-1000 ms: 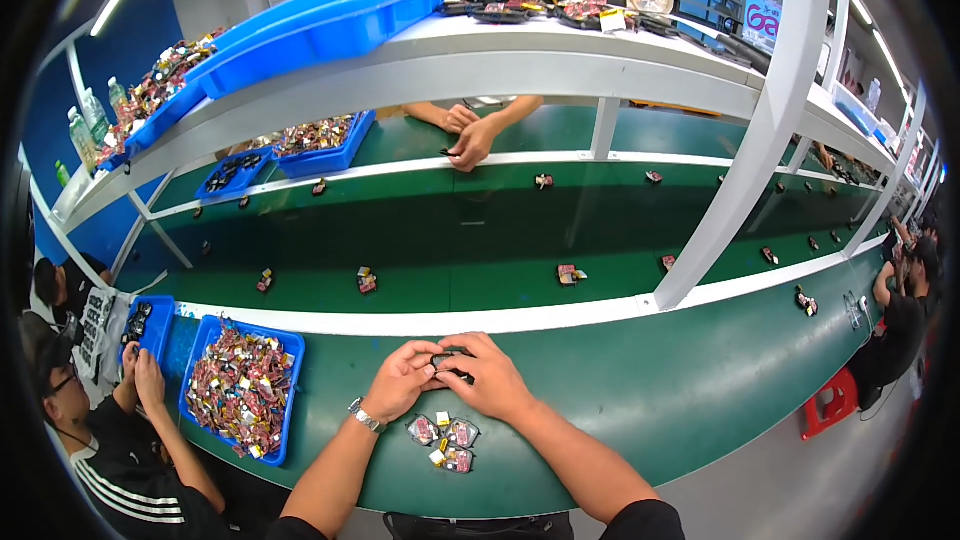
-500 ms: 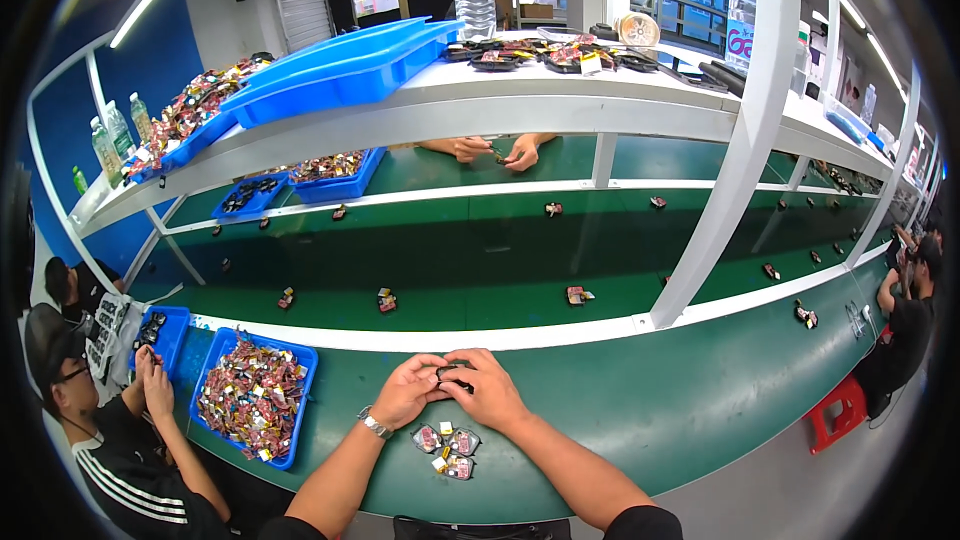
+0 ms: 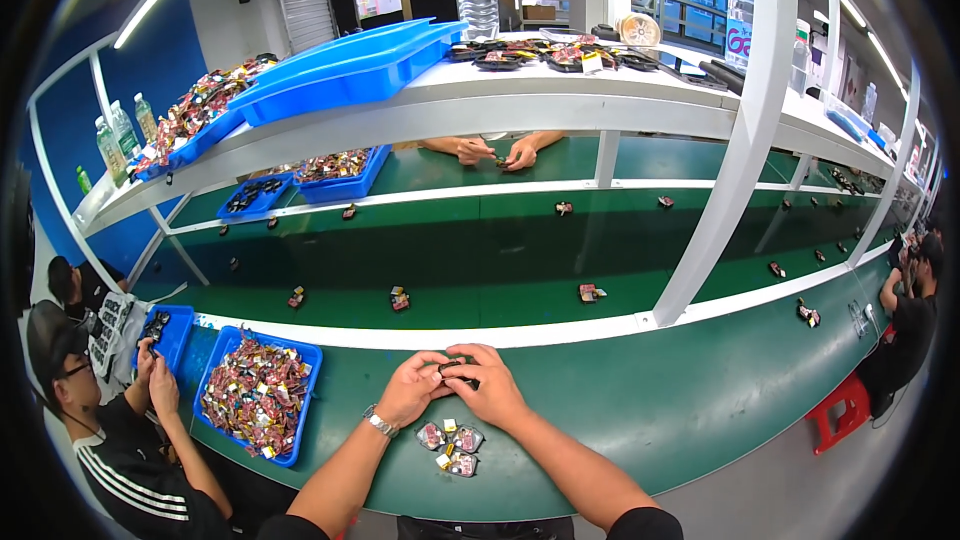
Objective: The person is assembling small electronic or mechanical components on an assembly line.
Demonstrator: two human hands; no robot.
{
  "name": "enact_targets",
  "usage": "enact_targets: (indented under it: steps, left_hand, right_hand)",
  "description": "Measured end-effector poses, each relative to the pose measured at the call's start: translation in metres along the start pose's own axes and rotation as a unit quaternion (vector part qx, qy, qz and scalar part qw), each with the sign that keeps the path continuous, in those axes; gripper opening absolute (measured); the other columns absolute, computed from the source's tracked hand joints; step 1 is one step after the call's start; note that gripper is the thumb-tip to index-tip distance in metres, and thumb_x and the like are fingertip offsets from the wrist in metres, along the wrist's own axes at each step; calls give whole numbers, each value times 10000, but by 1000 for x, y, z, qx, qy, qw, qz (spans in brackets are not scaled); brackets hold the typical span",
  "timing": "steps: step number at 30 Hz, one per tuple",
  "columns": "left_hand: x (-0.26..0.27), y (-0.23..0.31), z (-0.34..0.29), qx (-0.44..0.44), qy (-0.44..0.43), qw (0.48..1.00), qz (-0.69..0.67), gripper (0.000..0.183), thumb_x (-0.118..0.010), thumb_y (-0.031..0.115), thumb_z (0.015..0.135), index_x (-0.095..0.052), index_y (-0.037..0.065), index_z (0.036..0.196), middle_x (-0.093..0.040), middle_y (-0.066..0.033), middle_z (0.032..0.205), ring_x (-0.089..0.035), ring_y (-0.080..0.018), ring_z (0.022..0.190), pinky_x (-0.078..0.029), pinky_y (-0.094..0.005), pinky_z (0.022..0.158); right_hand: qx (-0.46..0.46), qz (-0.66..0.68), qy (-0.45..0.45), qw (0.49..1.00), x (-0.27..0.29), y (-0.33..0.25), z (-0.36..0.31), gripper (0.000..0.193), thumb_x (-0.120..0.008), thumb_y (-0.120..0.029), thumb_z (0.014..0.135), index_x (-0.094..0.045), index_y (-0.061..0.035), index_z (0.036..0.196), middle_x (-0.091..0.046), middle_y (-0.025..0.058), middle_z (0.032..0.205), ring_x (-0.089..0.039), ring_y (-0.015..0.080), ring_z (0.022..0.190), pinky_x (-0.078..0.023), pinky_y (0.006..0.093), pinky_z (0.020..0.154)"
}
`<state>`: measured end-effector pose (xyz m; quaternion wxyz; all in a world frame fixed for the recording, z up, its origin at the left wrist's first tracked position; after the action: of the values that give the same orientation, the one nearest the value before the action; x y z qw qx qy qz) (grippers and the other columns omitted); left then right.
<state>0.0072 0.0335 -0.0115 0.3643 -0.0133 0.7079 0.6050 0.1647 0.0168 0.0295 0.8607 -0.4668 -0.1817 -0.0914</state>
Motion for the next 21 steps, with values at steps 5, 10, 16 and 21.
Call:
enact_targets:
  steps: [5,10,16,21]
  left_hand:
    - [1,4,0,-26,11,999,-19,207,-560,66,969,-500,32,1164,-579,-174,1273,-590,-240,1169,-508,-394,983]
    - [3,2,-1,-7,-3,1000,-15,213,-555,68,973,-500,33,1175,-567,-190,1303,-589,-242,1174,-503,-410,994]
    - [-5,2,1,-19,3,1000,-3,245,-539,69,982,-492,26,1219,-618,-135,1201,-612,-209,1121,-505,-381,981]
    - [1,2,0,-41,16,999,4,238,-512,49,988,-490,21,1223,-622,-132,1187,-609,-204,1123,-508,-374,975]
  right_hand:
    - [40,-59,9,997,2,-18,4,188,-716,-74,791,-737,-93,976,-619,71,1220,-551,275,1156,-479,379,964]
    - [8,-47,15,999,2,-8,-1,196,-715,-64,784,-740,-102,975,-622,67,1219,-545,278,1163,-481,379,960]
    - [17,-46,23,999,1,-6,0,209,-707,-43,781,-740,-96,980,-617,70,1248,-536,287,1180,-477,381,975]
    - [48,-60,20,997,-3,-14,4,221,-707,-38,775,-718,-76,992,-608,87,1267,-509,301,1232,-473,389,984]
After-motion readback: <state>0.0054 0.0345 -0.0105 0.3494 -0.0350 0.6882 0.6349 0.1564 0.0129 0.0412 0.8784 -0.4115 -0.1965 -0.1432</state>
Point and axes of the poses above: each hand's wrist, its own z-axis towards the middle knuckle, its own x-axis out of the back of the hand, y = z × x, the point moved 4 cm from there along z, towards the middle knuckle
